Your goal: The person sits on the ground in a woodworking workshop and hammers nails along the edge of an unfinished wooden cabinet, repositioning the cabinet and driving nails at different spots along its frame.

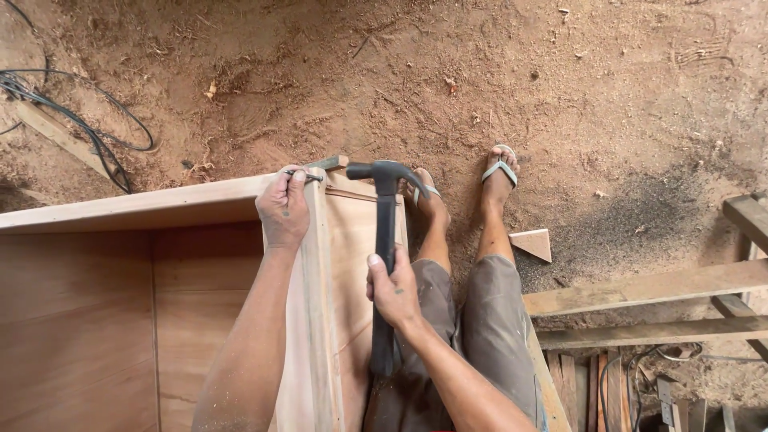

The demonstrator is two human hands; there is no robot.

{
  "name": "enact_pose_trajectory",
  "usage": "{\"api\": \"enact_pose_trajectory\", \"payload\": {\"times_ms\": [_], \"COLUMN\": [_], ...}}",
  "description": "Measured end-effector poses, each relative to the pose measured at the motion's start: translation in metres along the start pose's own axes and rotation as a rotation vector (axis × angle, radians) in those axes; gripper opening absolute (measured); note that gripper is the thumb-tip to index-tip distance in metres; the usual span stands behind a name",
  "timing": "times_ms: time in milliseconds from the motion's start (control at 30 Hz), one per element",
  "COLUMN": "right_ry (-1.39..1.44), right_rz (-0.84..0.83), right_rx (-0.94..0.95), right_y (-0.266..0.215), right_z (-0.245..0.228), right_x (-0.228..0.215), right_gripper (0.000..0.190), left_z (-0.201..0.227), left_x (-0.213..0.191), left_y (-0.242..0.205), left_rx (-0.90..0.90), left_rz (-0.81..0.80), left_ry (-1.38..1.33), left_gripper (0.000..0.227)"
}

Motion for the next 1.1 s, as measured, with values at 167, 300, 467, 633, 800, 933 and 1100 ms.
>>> {"api": "enact_pose_trajectory", "payload": {"times_ms": [167, 300, 467, 633, 800, 933, 1100], "right_ry": [-0.01, -0.087, -0.015, -0.055, -0.133, 0.071, -0.032], "right_rz": [-0.067, -0.11, 0.031, 0.082, -0.145, -0.065, 0.056], "right_rx": [0.064, 0.138, 0.032, -0.138, 0.16, 0.032, 0.134], "right_y": [0.0, 0.005, 0.005, 0.002, -0.004, 0.0, 0.002], "right_z": [-0.009, -0.013, -0.02, -0.016, -0.023, 0.009, 0.012], "right_x": [0.014, 0.008, -0.002, 0.008, -0.008, -0.05, -0.1], "right_gripper": [0.032, 0.03, 0.024, 0.026, 0.025, 0.023, 0.022], "left_z": [-0.002, 0.003, -0.001, -0.004, 0.0, 0.004, -0.025], "left_x": [-0.001, -0.001, -0.001, 0.0, 0.001, 0.001, -0.001], "left_y": [-0.002, 0.0, 0.0, -0.001, 0.0, -0.002, -0.018], "left_rx": [0.012, 0.032, -0.013, 0.018, 0.012, 0.025, -0.047], "left_rz": [0.009, 0.007, 0.018, 0.012, 0.018, 0.025, 0.161], "left_ry": [0.014, 0.026, 0.038, -0.029, -0.02, -0.093, -0.358], "left_gripper": [0.015, 0.016, 0.016, 0.015, 0.014, 0.015, 0.018]}}
Point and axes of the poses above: each hand's wrist, its own y-axis towards the middle knuckle, its own x-axis out of the palm, z = x × y, the point moved 2 cm from there along y, towards the middle knuckle
